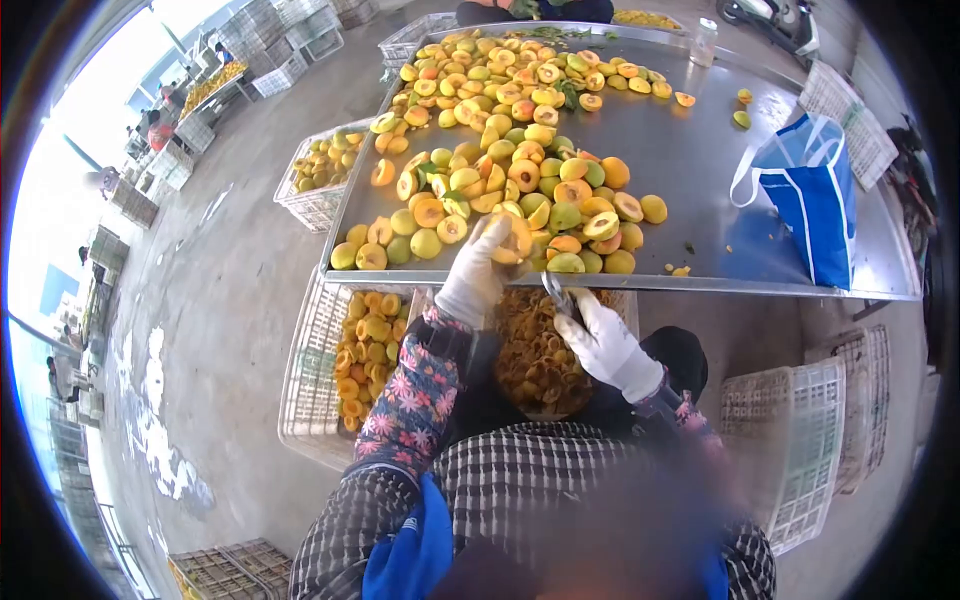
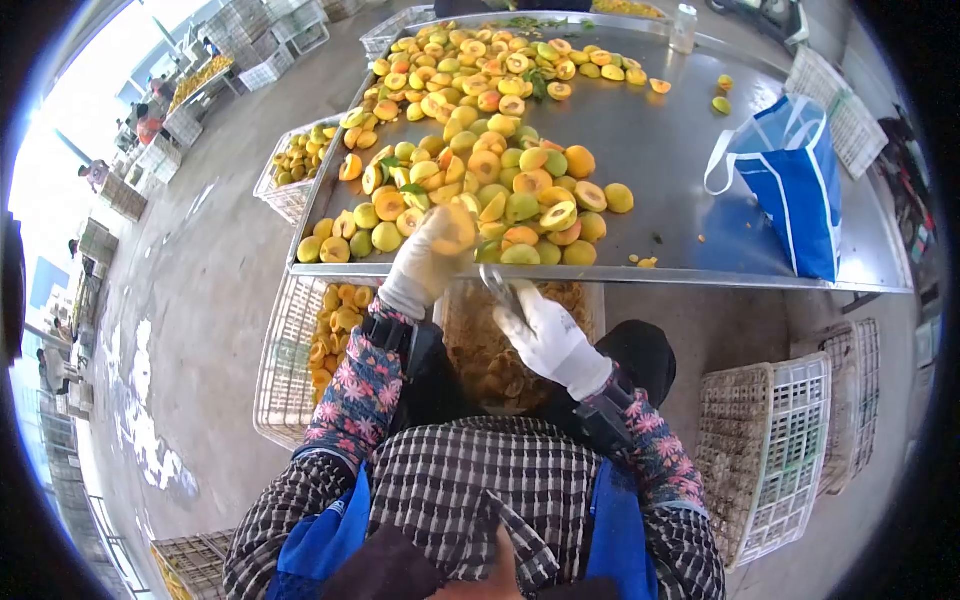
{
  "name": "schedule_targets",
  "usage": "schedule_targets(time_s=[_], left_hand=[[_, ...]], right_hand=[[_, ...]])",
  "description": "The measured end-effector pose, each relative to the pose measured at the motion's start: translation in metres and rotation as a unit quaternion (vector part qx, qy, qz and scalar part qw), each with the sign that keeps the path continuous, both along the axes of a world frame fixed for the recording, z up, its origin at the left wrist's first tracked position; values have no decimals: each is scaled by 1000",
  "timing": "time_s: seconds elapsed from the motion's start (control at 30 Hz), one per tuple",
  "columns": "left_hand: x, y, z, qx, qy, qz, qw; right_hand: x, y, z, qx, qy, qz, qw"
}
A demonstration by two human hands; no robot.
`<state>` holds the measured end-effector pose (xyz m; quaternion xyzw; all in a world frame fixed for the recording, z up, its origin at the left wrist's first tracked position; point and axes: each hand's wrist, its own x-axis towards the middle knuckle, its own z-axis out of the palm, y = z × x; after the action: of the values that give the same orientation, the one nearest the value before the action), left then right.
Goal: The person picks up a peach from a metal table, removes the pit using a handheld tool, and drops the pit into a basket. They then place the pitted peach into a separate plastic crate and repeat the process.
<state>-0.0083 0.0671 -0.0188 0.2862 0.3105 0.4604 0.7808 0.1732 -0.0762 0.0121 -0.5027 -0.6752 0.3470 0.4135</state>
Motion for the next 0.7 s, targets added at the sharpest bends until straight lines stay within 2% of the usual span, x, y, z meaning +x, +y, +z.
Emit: schedule_targets(time_s=[0.07, 0.2, 0.23, 0.33, 0.47, 0.57, 0.63, 0.7], left_hand=[[8, -18, 20, -29, -33, 1, 999], [14, -32, 23, 82, 39, 42, 995], [14, -36, 31, 98, 96, 61, 989], [11, -39, 17, 214, 194, 83, 954], [21, -47, 18, 295, 272, 171, 900], [23, -50, 14, 286, 249, 179, 908], [18, -50, 13, 276, 276, 139, 910], [13, -46, 9, 277, 296, 109, 908]], right_hand=[[-9, 15, 16, 58, -45, -25, 997], [-22, 29, 12, 148, -211, -80, 963], [-25, 28, 14, 146, -254, -77, 953], [-30, 28, 2, 156, -271, -83, 946], [-32, 29, -8, 125, -229, -68, 963], [-31, 26, -11, 109, -231, -47, 966], [-24, 26, -15, 111, -280, -29, 953], [-22, 23, -15, 95, -274, -20, 957]])
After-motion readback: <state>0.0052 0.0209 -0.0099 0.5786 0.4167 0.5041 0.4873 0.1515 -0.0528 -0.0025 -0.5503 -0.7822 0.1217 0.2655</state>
